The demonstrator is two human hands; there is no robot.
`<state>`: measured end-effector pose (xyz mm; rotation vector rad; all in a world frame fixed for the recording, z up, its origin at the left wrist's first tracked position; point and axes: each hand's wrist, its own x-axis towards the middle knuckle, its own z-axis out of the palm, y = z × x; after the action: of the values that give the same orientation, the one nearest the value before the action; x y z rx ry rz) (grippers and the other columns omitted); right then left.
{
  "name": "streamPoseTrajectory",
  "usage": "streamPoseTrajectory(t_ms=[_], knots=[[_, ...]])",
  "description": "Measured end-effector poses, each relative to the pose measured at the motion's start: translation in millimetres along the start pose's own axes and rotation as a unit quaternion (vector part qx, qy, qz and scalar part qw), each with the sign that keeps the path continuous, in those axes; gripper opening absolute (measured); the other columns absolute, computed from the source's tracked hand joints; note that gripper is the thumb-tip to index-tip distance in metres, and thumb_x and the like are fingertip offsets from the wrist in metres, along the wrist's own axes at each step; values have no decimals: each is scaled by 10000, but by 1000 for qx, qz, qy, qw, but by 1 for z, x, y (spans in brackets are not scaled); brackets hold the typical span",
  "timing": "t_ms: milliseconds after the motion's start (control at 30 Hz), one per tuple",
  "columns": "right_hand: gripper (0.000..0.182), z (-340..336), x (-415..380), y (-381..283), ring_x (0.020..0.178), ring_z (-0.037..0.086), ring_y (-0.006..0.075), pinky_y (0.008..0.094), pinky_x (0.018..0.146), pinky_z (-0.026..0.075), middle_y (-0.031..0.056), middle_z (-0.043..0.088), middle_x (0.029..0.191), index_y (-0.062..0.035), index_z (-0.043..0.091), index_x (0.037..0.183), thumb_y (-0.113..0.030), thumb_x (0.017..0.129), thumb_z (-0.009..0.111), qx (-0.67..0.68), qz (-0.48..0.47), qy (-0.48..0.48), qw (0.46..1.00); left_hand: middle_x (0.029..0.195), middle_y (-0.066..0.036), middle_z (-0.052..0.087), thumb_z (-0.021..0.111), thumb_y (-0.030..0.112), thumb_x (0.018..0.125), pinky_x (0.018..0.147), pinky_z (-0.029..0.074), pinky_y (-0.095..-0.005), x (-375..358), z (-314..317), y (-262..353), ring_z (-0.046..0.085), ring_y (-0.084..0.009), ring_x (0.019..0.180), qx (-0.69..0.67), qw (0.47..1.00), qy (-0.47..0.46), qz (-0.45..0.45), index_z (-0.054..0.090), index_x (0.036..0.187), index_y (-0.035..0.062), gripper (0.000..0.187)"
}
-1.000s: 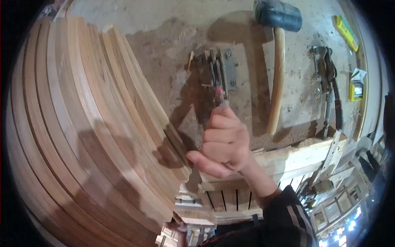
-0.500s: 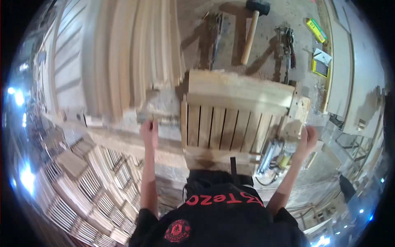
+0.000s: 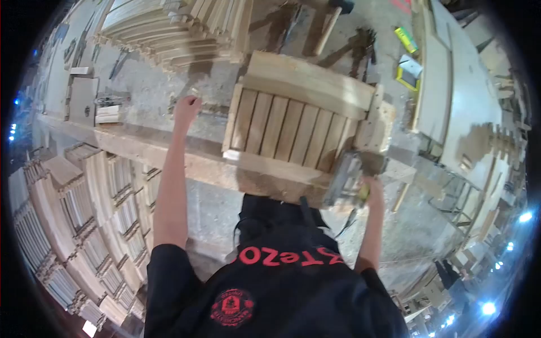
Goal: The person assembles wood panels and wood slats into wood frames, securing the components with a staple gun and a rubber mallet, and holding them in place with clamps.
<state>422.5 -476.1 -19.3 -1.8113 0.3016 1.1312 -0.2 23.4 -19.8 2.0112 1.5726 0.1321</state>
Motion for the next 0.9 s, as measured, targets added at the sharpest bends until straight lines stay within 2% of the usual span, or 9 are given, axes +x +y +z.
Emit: streamPoseTrajectory(t_ms=[67,133,233,333,467,600,700,733,900], knots=[[134,22,-40,-26,533,513,202,348,476,435,78,526,680,-42,502,910,-132,861,588,208,82,-70,972,693,-160,634,585,334,784,614,459,-429,6,1,4,628,-333,678,2,1000,12,8,673,805,24,324],[194,47,-79,-65,482,478,186,340,443,407,56,498,629,-99,497,902,-250,882,616,197,118,-68,971,678,-161,627,590,329,778,605,456,-431,1,-3,10,623,-344,674,17,1000,18,4,672,806,21,321],[267,89,-96,-112,408,432,146,295,375,359,15,450,567,-127,531,929,-377,887,615,5,30,9,999,674,-167,624,599,321,787,599,457,-429,2,1,6,622,-342,659,11,998,57,33,677,816,20,313],[231,108,-56,-127,392,437,130,293,342,331,12,447,529,-90,554,903,-308,876,624,-45,-44,34,997,680,-171,632,608,311,796,602,467,-419,3,2,5,627,-338,657,-33,999,32,-9,686,830,21,302],[183,129,-37,-154,391,423,125,290,360,339,4,437,524,-80,571,907,-254,856,600,-74,-57,57,994,720,-165,655,610,310,804,624,484,-413,2,-4,12,645,-331,691,-38,998,43,-24,697,851,31,296],[131,142,-30,-160,390,448,129,290,340,332,14,461,548,-50,575,891,-164,842,617,-58,-56,-24,996,760,-150,672,602,331,801,645,497,-419,1,-1,10,652,-338,727,-12,999,36,-38,707,860,53,304],[151,164,-33,-154,392,414,121,289,369,332,8,441,528,-45,578,905,-188,863,597,-89,-49,-73,992,769,-142,675,595,346,797,655,503,-425,0,0,12,652,-342,743,-7,998,22,-58,713,860,71,306],[128,179,-42,-159,399,433,126,291,370,337,17,457,537,-36,580,881,-163,870,590,-140,-62,-53,987,769,-140,676,592,350,795,658,505,-426,1,0,12,651,-343,746,-7,998,24,-63,715,860,77,306],[167,220,-33,-152,381,456,124,289,351,357,13,462,525,-38,595,918,-195,866,623,-139,-78,-115,981,815,-144,678,585,356,793,691,501,-443,0,-4,13,646,-352,790,-11,997,10,-73,711,865,95,298]])
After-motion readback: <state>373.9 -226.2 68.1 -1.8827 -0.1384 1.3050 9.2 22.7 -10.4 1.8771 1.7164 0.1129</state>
